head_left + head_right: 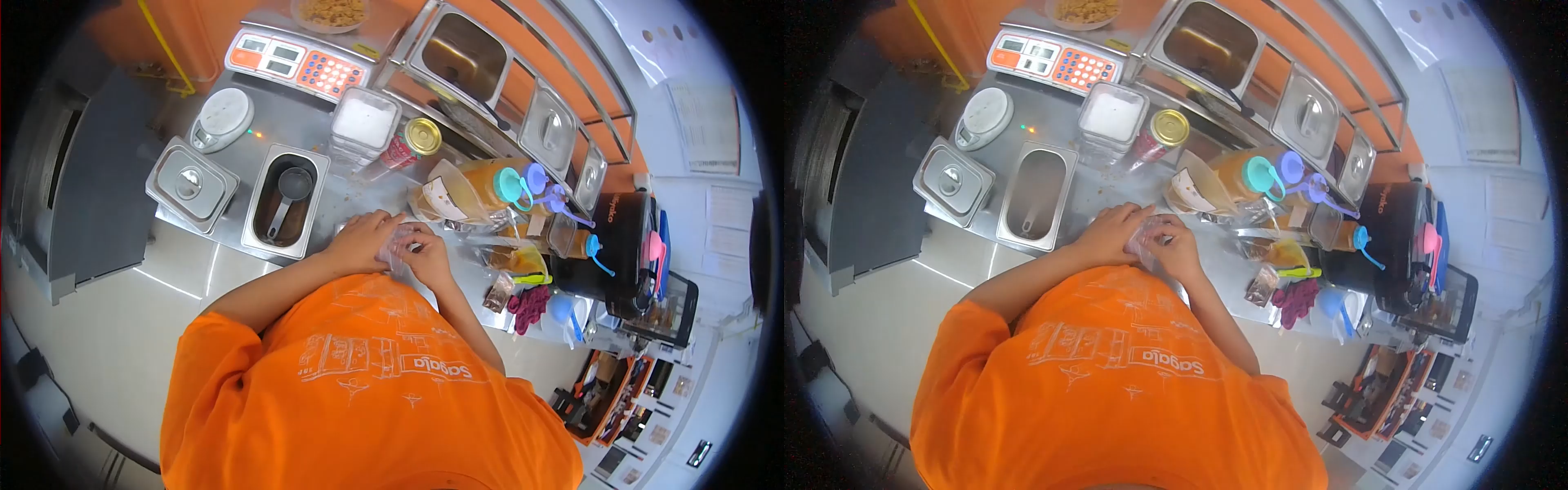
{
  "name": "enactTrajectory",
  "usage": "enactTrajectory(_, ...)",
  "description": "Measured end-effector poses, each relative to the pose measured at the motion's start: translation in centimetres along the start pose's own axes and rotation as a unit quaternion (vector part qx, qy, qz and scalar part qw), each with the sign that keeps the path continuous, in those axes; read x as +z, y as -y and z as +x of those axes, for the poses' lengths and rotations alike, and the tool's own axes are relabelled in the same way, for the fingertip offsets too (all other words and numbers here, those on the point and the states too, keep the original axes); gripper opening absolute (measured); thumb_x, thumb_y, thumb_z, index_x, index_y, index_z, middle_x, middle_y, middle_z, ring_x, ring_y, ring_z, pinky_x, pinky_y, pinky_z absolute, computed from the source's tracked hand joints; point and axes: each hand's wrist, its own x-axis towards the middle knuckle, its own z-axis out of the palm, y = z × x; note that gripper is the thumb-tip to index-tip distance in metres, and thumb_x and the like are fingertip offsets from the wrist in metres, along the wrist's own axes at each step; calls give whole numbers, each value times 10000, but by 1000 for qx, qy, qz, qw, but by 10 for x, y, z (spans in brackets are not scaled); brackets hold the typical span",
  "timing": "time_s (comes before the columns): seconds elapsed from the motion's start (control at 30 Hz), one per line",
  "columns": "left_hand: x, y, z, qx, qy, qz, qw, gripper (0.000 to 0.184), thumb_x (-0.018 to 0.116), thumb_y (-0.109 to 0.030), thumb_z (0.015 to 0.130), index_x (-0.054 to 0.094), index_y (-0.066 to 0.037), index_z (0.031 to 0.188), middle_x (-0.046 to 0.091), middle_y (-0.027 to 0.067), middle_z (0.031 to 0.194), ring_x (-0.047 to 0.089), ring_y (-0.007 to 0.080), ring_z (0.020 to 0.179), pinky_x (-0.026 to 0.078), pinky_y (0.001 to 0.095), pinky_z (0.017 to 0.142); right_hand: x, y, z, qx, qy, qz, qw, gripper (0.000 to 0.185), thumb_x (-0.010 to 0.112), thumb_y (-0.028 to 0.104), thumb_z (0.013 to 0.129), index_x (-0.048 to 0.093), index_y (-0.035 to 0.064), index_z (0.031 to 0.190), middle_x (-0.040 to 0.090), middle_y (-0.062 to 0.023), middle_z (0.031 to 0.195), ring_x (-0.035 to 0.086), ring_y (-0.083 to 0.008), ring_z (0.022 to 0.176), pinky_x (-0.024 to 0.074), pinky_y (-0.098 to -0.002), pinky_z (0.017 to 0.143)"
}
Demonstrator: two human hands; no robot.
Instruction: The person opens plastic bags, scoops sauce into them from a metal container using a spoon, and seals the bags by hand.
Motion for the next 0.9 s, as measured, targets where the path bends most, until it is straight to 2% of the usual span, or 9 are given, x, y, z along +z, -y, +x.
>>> enactTrajectory(0.17, -4, 1, -6, -59, 15, -35, 998, 1070, 861, -318, 624, 309, -79, 1509, 453, 170, 1357, 472, 379, 1238, 370, 514, 1043, -12, 3, -7, -5, -69, -3, 998, 79, 736, 37, 827, 717, -10, 888, 706, -122, 1058, 648, -156, 862, 507, -238, 680)
enactTrajectory(0.23, -2, 2, -6, -24, -28, -2, 999, 1067, 861, -326, 635, 306, -57, 1506, 435, 182, 1386, 451, 380, 1265, 367, 502, 1060, -20, 13, -13, 105, -149, 169, 969, 63, 711, 20, 849, 667, -22, 868, 709, -142, 981, 678, -183, 824, 555, -291, 713)
enactTrajectory(0.4, -23, -25, -7, 1, -80, -102, 991, 963, 842, -347, 716, 362, -7, 1479, 460, 208, 1416, 495, 341, 1265, 413, 454, 1063, -42, 5, -33, -65, -231, 167, 956, 202, 654, -50, 878, 522, 1, 1023, 699, -196, 956, 700, -201, 819, 587, -304, 615)
enactTrajectory(0.47, -30, -38, -3, -117, -37, -398, 909, 689, 769, -194, 843, 456, 7, 1424, 598, 187, 1283, 625, 266, 1097, 536, 401, 923, -34, 48, -37, -34, -218, 230, 948, 238, 654, -50, 881, 506, 4, 1060, 700, -199, 961, 701, -205, 828, 589, -305, 650)
enactTrajectory(0.5, -30, -39, -3, -118, -37, -397, 910, 689, 769, -194, 843, 456, 7, 1424, 598, 187, 1283, 625, 266, 1097, 536, 401, 923, -33, 63, -38, -6, -208, 288, 935, 275, 655, -50, 883, 491, 7, 1097, 701, -201, 966, 702, -208, 837, 590, -306, 685)
enactTrajectory(0.57, -31, -42, 3, -134, -32, -575, 806, 506, 722, -79, 882, 544, 42, 1340, 703, 157, 1061, 682, 179, 889, 580, 307, 778, -35, 68, -38, -7, -195, 274, 942, 302, 637, -56, 894, 480, -3, 1145, 703, -202, 977, 705, -217, 857, 588, -310, 726)
enactTrajectory(0.7, -48, -50, 0, -168, -83, -618, 764, 461, 737, -18, 843, 584, 98, 1261, 725, 144, 945, 680, 143, 767, 572, 267, 694, -35, 76, -31, -15, -163, 316, 934, 373, 652, -45, 891, 457, -9, 1207, 693, -197, 1012, 693, -216, 902, 567, -287, 748)
enactTrajectory(0.83, -47, -46, -5, -179, -153, -576, 783, 381, 784, -50, 811, 662, 66, 1154, 731, 112, 859, 665, 112, 723, 554, 249, 667, -21, 79, -22, -125, -247, 157, 948, 414, 736, 9, 848, 499, 11, 1187, 640, -130, 1137, 643, -183, 979, 509, -288, 825)
enactTrajectory(0.9, -45, -44, -7, -175, -174, -543, 803, 343, 795, -59, 804, 687, 55, 1109, 733, 102, 844, 662, 102, 711, 546, 240, 659, -21, 80, -24, -233, -255, -79, 935, 297, 780, 71, 824, 607, 22, 1060, 672, -88, 1016, 612, -135, 837, 487, -276, 736)
